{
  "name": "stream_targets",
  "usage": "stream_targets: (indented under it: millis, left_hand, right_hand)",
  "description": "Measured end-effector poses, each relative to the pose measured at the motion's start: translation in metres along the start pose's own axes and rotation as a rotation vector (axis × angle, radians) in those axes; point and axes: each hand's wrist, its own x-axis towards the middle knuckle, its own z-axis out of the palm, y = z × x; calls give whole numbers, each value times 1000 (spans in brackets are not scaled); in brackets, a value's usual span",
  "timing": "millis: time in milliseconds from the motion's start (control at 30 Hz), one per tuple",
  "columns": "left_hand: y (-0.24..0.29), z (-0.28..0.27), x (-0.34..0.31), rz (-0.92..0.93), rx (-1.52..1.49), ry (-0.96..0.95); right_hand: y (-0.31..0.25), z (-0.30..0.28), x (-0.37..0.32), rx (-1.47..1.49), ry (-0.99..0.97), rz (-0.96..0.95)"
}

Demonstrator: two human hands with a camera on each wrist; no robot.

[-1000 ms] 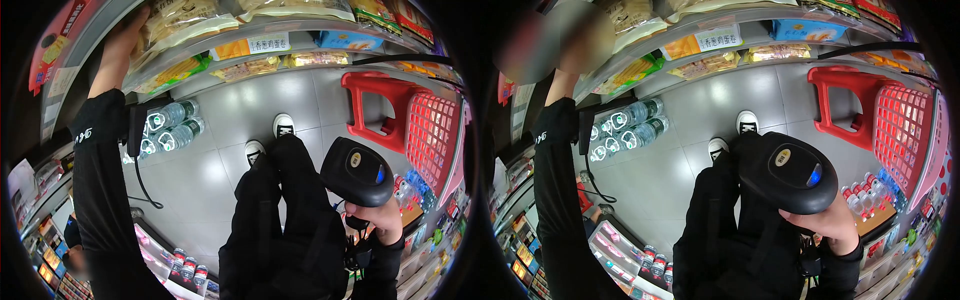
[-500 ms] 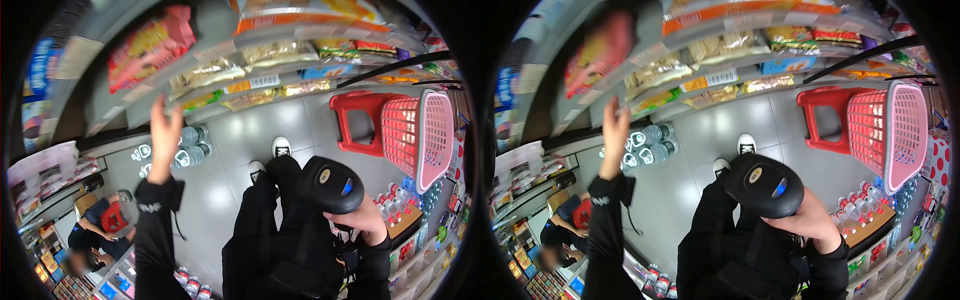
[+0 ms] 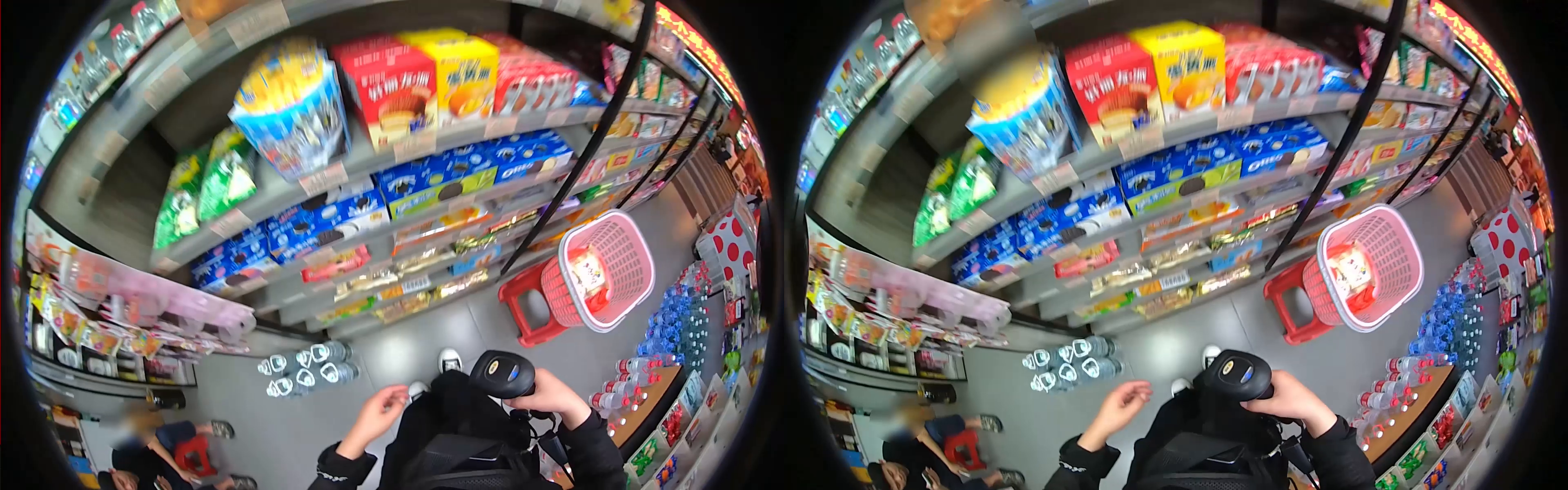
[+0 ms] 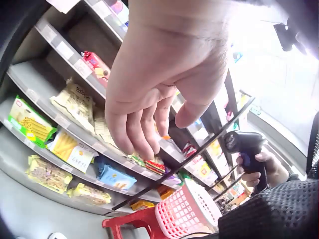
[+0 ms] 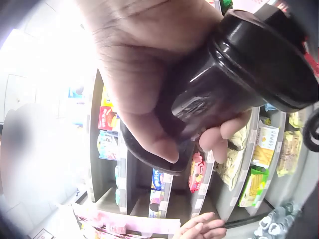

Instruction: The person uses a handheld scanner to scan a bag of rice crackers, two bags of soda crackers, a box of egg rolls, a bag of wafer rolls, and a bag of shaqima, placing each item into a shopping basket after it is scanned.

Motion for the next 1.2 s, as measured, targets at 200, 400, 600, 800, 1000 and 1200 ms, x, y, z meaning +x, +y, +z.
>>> stream_targets:
  millis: [200,400,600,800,1000,1200]
  left_hand:
    - [37,24,-8,54,-120,-27]
    - [54,63,5,125,-122,-71]
    - [72,147,41,55,-69,-224]
    - [91,280,84,-22,6,-447]
    - [108,360,107,-51,31,-608]
    - [124,376,137,-93,84,-644]
  right_hand:
    - [-3,5,-19,113,19,-64]
    - [8,-24,-34,51,-9,-179]
    - [51,-88,-93,153,104,-127]
    - [135,-165,-160,229,352,-47]
    - [177,-198,-197,419,537,-61]
    - [187,-222,-187,436,497,27]
